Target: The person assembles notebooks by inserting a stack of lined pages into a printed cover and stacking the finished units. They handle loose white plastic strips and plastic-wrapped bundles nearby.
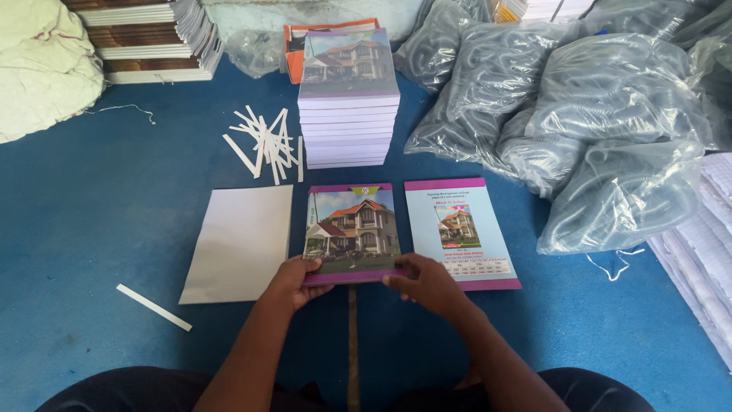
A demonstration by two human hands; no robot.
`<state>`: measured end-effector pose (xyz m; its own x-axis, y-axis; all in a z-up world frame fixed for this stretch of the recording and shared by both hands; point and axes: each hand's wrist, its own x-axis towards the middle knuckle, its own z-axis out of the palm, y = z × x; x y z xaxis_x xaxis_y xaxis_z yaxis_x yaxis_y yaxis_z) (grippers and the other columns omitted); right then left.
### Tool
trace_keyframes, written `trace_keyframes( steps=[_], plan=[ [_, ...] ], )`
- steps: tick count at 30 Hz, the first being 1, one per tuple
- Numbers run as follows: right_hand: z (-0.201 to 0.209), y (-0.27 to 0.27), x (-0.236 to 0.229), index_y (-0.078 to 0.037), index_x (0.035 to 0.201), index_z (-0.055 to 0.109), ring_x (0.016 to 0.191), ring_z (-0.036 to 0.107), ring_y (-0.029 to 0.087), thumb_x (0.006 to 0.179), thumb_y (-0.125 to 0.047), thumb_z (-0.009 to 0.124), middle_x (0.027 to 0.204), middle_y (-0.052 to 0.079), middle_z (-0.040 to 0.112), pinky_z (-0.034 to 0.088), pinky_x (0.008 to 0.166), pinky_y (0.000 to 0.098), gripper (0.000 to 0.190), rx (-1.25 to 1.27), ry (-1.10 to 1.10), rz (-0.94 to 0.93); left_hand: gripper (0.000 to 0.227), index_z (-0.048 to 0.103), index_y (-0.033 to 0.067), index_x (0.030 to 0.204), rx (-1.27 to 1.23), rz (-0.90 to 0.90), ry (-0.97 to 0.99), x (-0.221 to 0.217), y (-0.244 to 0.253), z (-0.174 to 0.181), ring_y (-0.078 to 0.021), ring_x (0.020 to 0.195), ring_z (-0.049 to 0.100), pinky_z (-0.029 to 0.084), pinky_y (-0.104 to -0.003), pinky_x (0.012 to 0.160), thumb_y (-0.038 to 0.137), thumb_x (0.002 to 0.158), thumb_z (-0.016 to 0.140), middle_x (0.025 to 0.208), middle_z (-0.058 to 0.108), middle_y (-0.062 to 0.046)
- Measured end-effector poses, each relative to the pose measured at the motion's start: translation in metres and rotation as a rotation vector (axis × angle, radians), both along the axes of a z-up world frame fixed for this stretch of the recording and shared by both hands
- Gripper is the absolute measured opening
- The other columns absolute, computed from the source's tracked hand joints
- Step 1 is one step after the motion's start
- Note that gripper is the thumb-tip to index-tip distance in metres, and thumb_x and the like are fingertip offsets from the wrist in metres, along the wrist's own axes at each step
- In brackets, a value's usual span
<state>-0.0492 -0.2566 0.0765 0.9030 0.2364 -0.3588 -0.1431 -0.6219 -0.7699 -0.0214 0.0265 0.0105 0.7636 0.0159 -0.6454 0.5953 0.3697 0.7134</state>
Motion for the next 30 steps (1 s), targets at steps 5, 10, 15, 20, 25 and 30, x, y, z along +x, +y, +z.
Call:
trace_keyframes(
  steps=[5,10,15,20,25,30],
  plan=[
    [-0.016,-0.005,0.005,-0.001,0.127,0.065,0.081,0.074,0.018,0.084,-0.026,0.08,0.098,0.013,0.078,0.06,0.073,0.0317,0.052,0.098,-0.036,0.017,0.033,0.05,-0.0031,0.129,0.003,0.027,0.033,-0.003,-0.004,-0.002,-0.03,0.093,0.07,0.065,-0.038,0.076,0.017,0.103,0.052,0.113,0.063,-0.024],
    [-0.033,-0.004,0.008,0.0,0.128,0.062,0.084,0.075,0.02,0.082,-0.021,0.082,0.099,0.015,0.077,0.06,0.074,0.0331,0.054,0.096,0.027,0.016,0.032,0.049,0.0035,0.13,0.061,-0.006,0.058,-0.006,-0.007,0.003,-0.0311,0.096,0.069,0.064,-0.041,0.08,0.019,0.102,0.05,0.117,0.063,-0.023],
    [-0.036,-0.002,0.007,0.0,0.128,0.061,0.085,0.074,0.021,0.082,-0.02,0.083,0.1,0.014,0.077,0.059,0.075,0.0333,0.055,0.075,0.054,0.011,0.033,0.052,0.0071,0.131,0.038,-0.003,0.066,-0.008,-0.008,0.002,-0.031,0.1,0.069,0.063,-0.043,0.083,0.023,0.103,0.049,0.117,0.064,-0.021],
    [-0.035,-0.001,0.008,-0.002,0.127,0.062,0.084,0.074,0.021,0.083,-0.021,0.082,0.099,0.013,0.076,0.059,0.074,0.0338,0.052,0.015,0.044,0.01,0.039,0.054,0.0053,0.131,0.122,0.007,0.081,-0.009,-0.011,0.001,-0.0308,0.098,0.069,0.064,-0.043,0.082,0.033,0.104,0.054,0.114,0.065,-0.02],
    [-0.039,0.0,0.008,-0.003,0.124,0.063,0.083,0.076,0.021,0.081,-0.02,0.082,0.096,0.013,0.075,0.061,0.071,0.0331,0.05,0.027,0.028,-0.003,0.038,0.053,0.0054,0.133,0.173,-0.038,0.03,-0.012,-0.014,0.001,-0.0299,0.097,0.071,0.065,-0.045,0.082,0.027,0.102,0.055,0.115,0.067,-0.018],
    [-0.047,-0.003,0.011,0.002,0.132,0.057,0.082,0.076,0.022,0.085,-0.023,0.081,0.096,0.018,0.075,0.063,0.07,0.033,0.059,0.108,0.051,-0.007,0.039,0.05,0.0061,0.135,0.203,-0.029,-0.005,-0.015,-0.017,0.005,-0.03,0.099,0.071,0.065,-0.043,0.08,0.024,0.101,0.056,0.116,0.066,-0.018]
  ],
)
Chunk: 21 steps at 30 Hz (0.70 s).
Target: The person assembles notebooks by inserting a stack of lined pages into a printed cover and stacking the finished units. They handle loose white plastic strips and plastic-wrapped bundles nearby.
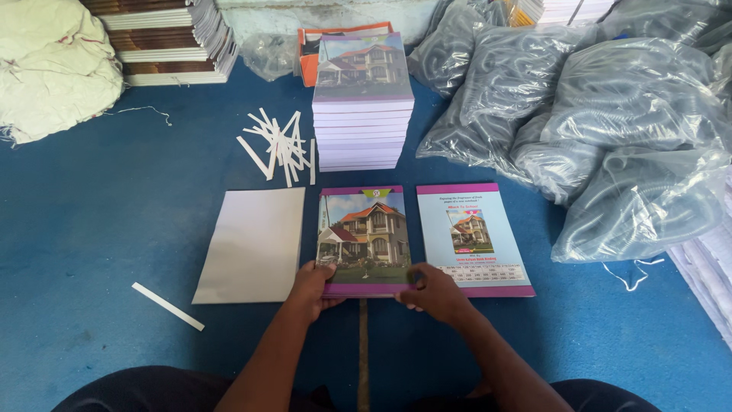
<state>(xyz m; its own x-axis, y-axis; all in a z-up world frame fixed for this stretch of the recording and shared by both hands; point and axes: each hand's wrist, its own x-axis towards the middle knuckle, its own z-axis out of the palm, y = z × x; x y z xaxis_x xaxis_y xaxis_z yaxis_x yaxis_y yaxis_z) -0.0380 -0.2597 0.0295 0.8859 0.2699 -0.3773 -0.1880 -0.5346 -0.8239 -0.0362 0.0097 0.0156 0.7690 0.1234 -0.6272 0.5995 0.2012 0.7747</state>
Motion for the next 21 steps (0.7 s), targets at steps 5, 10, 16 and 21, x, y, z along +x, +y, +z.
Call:
trace_keyframes(
  steps=[5,10,16,21],
  plan=[
    [-0.013,0.001,0.007,0.002,0.155,0.024,0.077,0.075,0.023,0.091,-0.021,0.073,0.099,0.022,0.074,0.063,0.068,0.0339,0.084,0.079,0.138,-0.128,0.036,0.056,0.006,0.129,0.069,0.044,-0.122,-0.001,-0.002,0.006,-0.026,0.088,0.072,0.064,-0.04,0.069,0.022,0.097,0.06,0.108,0.069,-0.014],
    [-0.024,0.003,0.005,0.0,0.155,0.035,0.07,0.07,0.019,0.09,-0.019,0.073,0.089,0.015,0.07,0.059,0.062,0.0329,0.078,0.068,0.099,-0.063,0.039,0.059,0.004,0.126,0.304,-0.037,-0.181,-0.003,-0.004,-0.002,-0.0312,0.085,0.073,0.06,-0.042,0.064,0.029,0.096,0.06,0.101,0.071,-0.016],
    [-0.024,0.003,0.005,0.0,0.155,0.033,0.069,0.07,0.019,0.09,-0.021,0.073,0.086,0.013,0.069,0.058,0.062,0.0328,0.079,0.01,0.112,-0.091,0.051,0.068,0.0043,0.12,0.931,-0.159,-0.137,0.002,-0.002,-0.01,-0.0396,0.11,0.066,0.052,-0.052,0.095,0.047,0.092,0.064,0.114,0.068,-0.018],
    [-0.025,0.005,0.004,-0.001,0.157,0.03,0.064,0.068,0.02,0.089,-0.02,0.073,0.079,0.015,0.068,0.057,0.06,0.0332,0.082,0.018,0.11,-0.093,0.054,0.068,0.0058,0.126,1.02,-0.177,-0.074,0.0,-0.001,-0.017,-0.0408,0.113,0.063,0.052,-0.051,0.096,0.047,0.091,0.065,0.128,0.058,-0.02]
  ],
)
